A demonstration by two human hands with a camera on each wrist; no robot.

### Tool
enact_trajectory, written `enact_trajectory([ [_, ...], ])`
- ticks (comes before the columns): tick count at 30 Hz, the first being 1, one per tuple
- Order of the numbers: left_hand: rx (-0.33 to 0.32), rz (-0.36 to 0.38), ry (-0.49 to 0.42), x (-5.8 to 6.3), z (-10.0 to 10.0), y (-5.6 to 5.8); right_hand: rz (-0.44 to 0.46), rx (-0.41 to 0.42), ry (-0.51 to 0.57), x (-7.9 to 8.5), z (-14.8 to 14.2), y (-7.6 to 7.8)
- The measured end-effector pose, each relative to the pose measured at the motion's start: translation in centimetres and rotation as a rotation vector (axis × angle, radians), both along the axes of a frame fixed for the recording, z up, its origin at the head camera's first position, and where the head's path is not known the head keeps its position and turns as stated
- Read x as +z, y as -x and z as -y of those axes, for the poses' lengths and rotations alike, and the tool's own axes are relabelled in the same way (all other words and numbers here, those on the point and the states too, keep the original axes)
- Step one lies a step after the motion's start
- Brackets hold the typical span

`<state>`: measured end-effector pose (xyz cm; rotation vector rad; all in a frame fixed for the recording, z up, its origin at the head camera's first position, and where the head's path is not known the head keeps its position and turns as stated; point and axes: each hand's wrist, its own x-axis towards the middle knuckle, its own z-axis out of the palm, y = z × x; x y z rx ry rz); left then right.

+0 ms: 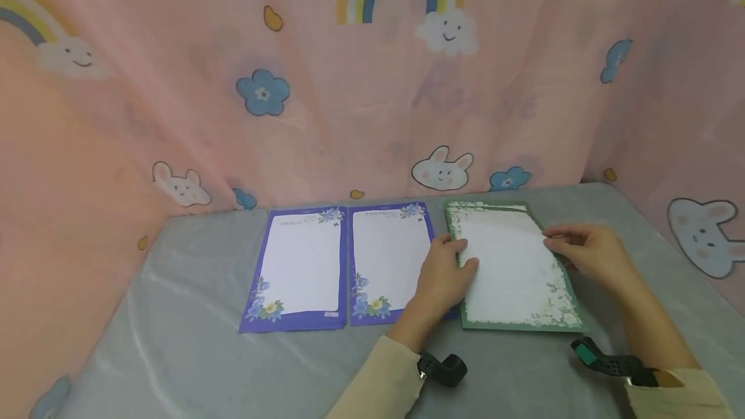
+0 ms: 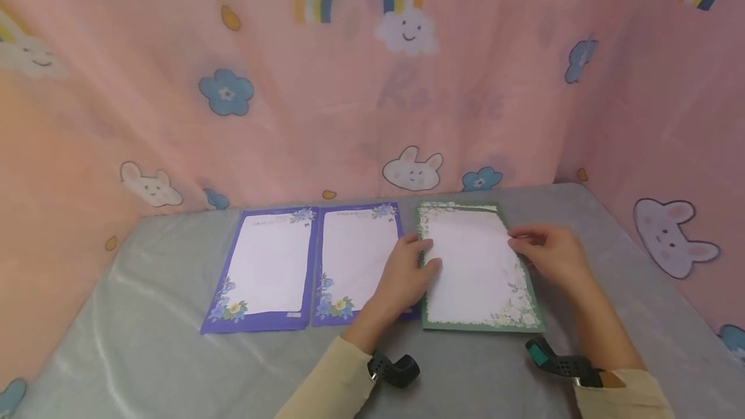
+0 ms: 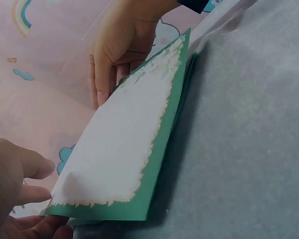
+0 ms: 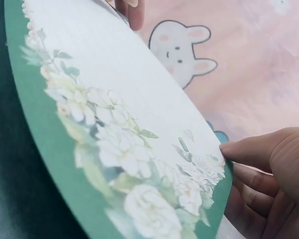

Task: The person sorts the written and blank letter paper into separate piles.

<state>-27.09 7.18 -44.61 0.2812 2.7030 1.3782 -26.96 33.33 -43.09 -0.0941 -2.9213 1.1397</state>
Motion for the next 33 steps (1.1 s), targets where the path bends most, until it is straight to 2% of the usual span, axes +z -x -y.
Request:
enact_trajectory([
  [10, -0.008, 0.020, 0.083, -0.7, -0.4, 0.1, -0.018, -0.026, -0.059, -1.8, -0.4, 0.5],
  [14, -0.014, -0.008, 0.138, -1.0, -0.4, 0.1, -0.046, -0.042, -0.098, -2.5, 0.0, 0.6],
  [20, -0.013, -0.056, 0.211, -1.3, -0.4, 0.3, -0.093, -0.078, -0.086, -3.0, 0.6, 0.7],
  [28, -0.017, -0.055, 0.197, -1.3, -0.7, 0.5, -0.135, -0.141, -0.094, -3.1, 0.9, 0.5],
  [33, -0.011, -0.051, 0.155, -1.3, -0.6, 0.5, -0.065, -0.079, -0.113, -2.0, 0.9, 0.2],
])
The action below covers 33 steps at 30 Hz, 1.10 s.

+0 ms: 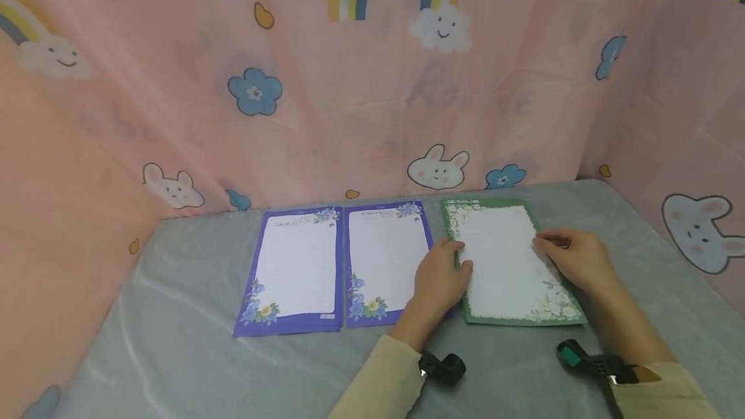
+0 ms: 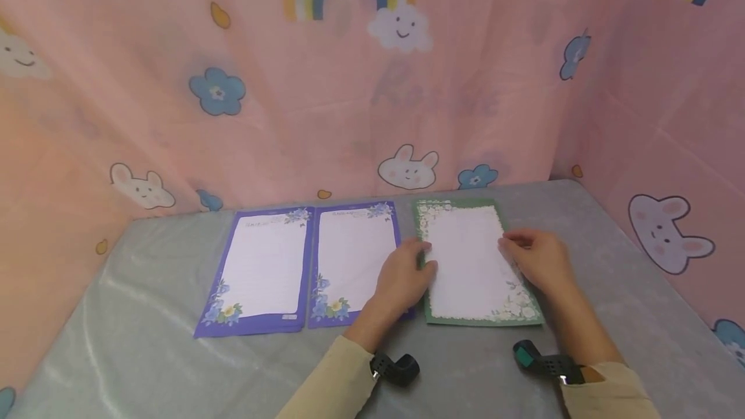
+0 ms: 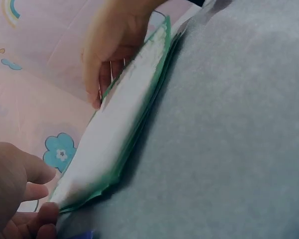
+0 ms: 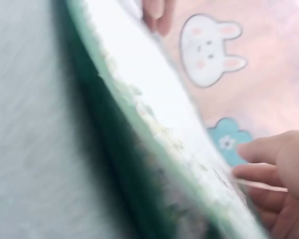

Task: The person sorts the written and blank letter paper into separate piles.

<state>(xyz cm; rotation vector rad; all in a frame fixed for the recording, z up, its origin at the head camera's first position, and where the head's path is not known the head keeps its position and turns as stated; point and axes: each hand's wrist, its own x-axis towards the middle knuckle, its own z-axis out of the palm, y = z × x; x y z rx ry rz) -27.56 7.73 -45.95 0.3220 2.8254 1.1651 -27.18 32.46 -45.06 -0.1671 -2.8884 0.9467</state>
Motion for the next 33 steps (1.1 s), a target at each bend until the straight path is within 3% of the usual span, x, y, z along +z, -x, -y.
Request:
enact_trajectory([
  [5, 0.034, 0.025, -0.022, 0.3, 0.3, 0.0, 0.093, 0.125, -0.058, 1.1, -0.2, -0.1],
  [9, 0.056, 0.047, -0.028, 0.3, 0.5, -0.2, 0.100, 0.167, -0.089, 1.0, -0.1, -0.1],
  [15, 0.077, 0.039, -0.063, 0.4, 0.7, -0.4, 0.074, 0.182, -0.061, 0.6, 0.7, -0.2],
  [23, 0.100, 0.085, -0.209, 0.7, 0.5, -0.7, 0.164, 0.110, -0.068, 1.0, 0.0, -0.8],
  [29, 0.097, 0.182, -0.374, 1.0, 0.7, 0.0, 0.212, 0.087, 0.004, 1.4, -0.4, -0.5],
  [33, 0.114, 0.243, -0.444, 1.1, 0.8, 0.4, 0.172, 0.093, 0.021, 1.1, -0.6, -0.2],
])
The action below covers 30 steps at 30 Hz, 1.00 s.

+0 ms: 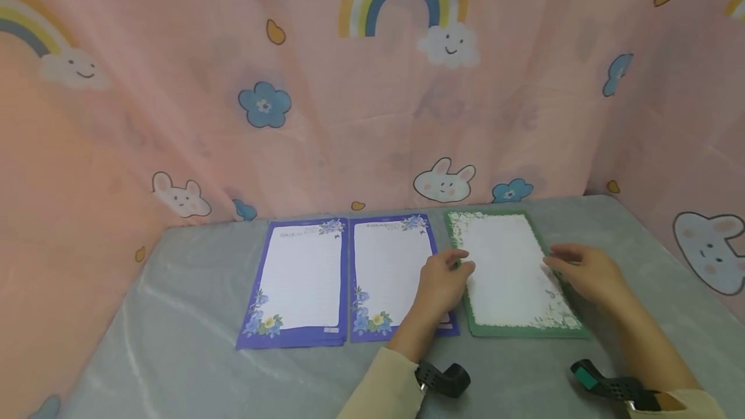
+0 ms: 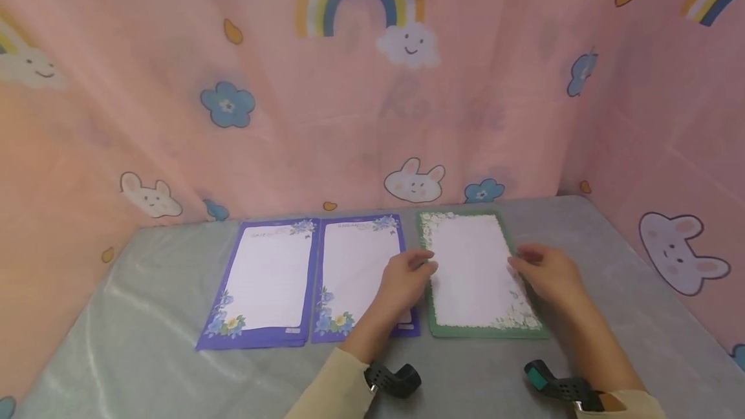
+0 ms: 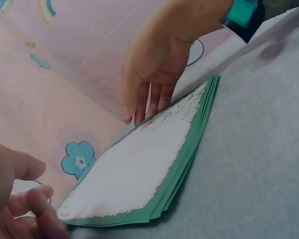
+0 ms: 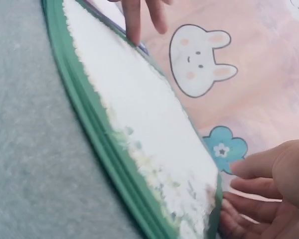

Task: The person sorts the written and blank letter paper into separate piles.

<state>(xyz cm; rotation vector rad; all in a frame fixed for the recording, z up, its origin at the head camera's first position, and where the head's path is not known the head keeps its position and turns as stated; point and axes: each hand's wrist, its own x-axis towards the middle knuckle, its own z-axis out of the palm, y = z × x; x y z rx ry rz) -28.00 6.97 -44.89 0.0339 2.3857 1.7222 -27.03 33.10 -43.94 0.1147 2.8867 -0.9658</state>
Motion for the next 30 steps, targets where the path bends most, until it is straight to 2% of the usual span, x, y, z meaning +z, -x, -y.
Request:
enact_trajectory([
  [3, 0.001, 0.029, -0.010, 0.1, 0.0, 0.0, -0.054, 0.005, -0.007, -0.5, 0.1, 0.1],
  [8, -0.021, 0.035, 0.011, 0.2, -0.1, -0.1, -0.105, -0.030, -0.002, -1.1, 0.4, 0.1],
  [11, -0.024, 0.017, 0.057, 0.4, 0.0, -0.2, -0.122, -0.040, 0.001, -1.2, 0.7, 0.1],
  [15, -0.028, -0.043, 0.161, 0.7, 0.5, -0.2, -0.144, -0.024, -0.014, -1.2, 1.0, 0.2],
  [18, -0.040, -0.088, 0.215, 1.3, 1.6, -0.4, -0.180, -0.005, -0.052, -1.0, 1.3, 0.2],
  [23, -0.053, -0.136, 0.243, 2.4, 4.3, -0.6, -0.228, 0.021, -0.072, -0.2, 2.1, 0.3],
  [30, 0.009, -0.192, 0.387, 2.4, 8.1, -0.8, -0.201, 0.077, -0.007, 1.4, 4.7, 0.0],
])
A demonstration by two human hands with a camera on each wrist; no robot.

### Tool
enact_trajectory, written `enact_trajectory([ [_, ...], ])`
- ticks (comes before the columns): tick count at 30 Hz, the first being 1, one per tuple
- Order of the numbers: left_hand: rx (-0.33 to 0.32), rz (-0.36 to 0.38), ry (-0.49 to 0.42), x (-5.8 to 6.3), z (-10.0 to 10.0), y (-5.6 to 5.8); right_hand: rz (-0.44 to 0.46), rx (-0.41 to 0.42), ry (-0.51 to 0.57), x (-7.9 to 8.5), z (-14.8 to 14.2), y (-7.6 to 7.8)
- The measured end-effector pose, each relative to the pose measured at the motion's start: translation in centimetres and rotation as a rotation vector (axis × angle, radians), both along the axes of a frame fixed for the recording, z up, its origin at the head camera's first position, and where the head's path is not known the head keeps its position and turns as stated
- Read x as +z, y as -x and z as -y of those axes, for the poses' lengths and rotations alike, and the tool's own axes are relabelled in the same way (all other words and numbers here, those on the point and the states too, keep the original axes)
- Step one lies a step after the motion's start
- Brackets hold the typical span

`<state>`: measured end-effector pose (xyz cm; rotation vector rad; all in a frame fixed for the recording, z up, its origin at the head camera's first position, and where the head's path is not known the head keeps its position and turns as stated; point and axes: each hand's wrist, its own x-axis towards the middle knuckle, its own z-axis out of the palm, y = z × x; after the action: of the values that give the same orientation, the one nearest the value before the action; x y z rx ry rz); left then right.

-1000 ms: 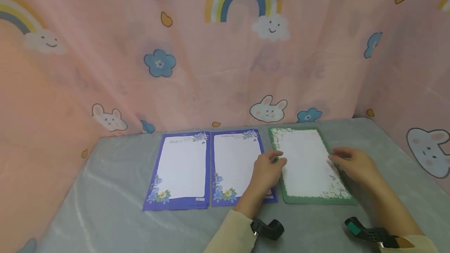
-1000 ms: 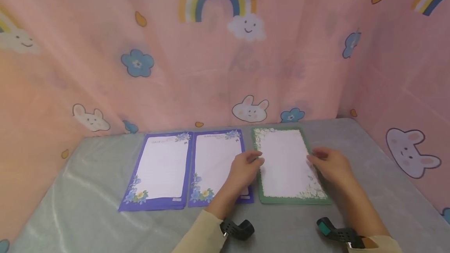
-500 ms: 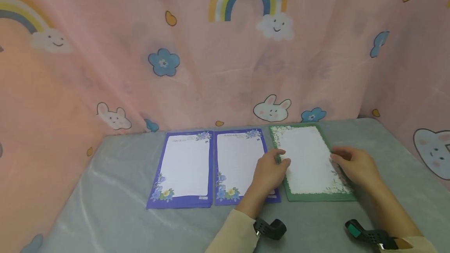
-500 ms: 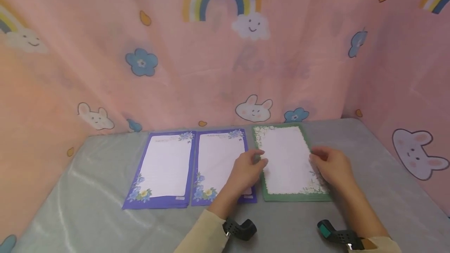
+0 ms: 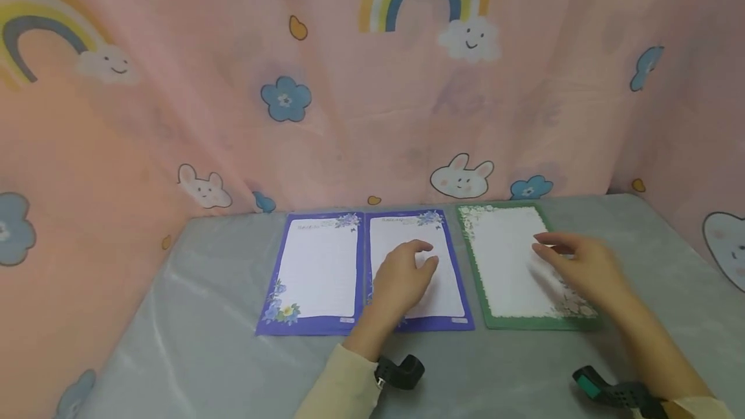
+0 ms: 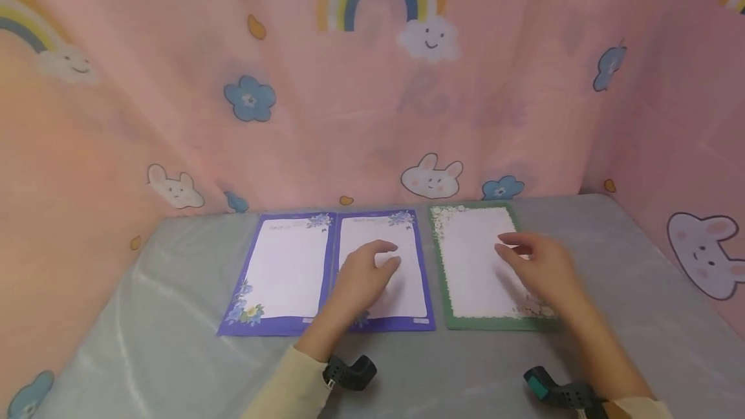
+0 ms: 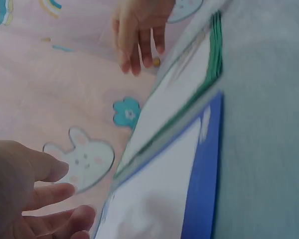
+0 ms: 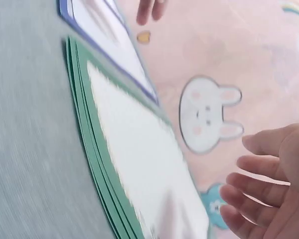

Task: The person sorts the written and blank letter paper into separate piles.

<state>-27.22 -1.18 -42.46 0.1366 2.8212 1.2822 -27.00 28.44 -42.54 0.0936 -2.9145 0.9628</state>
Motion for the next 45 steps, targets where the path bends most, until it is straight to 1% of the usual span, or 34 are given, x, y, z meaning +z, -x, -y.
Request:
enact_trajectory([
  [3, 0.033, -0.034, 0.030, -0.4, 1.6, 0.0, 0.028, 0.028, 0.026, 0.4, 1.2, -0.2],
  [6, 0.059, -0.054, 0.035, -0.6, 3.3, 0.0, 0.052, 0.057, 0.041, 0.5, 2.6, -0.3],
  [11, 0.130, -0.058, 0.032, -1.4, 5.9, 0.2, 0.092, 0.106, 0.078, 0.2, 5.6, -0.1],
  [15, 0.199, -0.039, 0.026, -2.3, 7.2, 0.4, 0.139, 0.148, 0.171, -0.2, 7.8, 0.2],
  [19, 0.246, -0.031, 0.020, -3.0, 7.9, 0.3, 0.203, 0.144, 0.282, -0.9, 9.9, 0.4],
  [22, 0.239, -0.036, 0.010, -3.3, 7.9, 0.4, 0.217, 0.093, 0.320, -1.5, 11.1, 0.4],
  [26, 0.207, -0.035, -0.030, -3.5, 7.9, 0.5, 0.166, 0.014, 0.302, -2.1, 11.8, 0.2],
  [28, 0.198, -0.032, -0.057, -3.7, 8.0, 0.6, 0.136, -0.010, 0.293, -2.5, 12.1, 0.1],
  [30, 0.182, -0.026, -0.071, -3.9, 8.3, 0.7, 0.125, -0.029, 0.307, -2.9, 12.4, 0.0],
  [35, 0.141, 0.003, -0.100, -4.3, 9.1, 1.0, 0.105, -0.064, 0.377, -3.7, 13.0, -0.3],
  [38, 0.138, 0.015, -0.120, -4.2, 9.3, 1.1, 0.079, -0.065, 0.398, -3.9, 13.1, -0.4],
  [42, 0.136, 0.025, -0.142, -4.0, 9.3, 1.0, 0.064, -0.066, 0.378, -4.0, 13.0, -0.5],
  [45, 0.114, 0.036, -0.167, -4.0, 9.3, 1.1, 0.059, -0.066, 0.342, -4.1, 12.9, -0.7],
])
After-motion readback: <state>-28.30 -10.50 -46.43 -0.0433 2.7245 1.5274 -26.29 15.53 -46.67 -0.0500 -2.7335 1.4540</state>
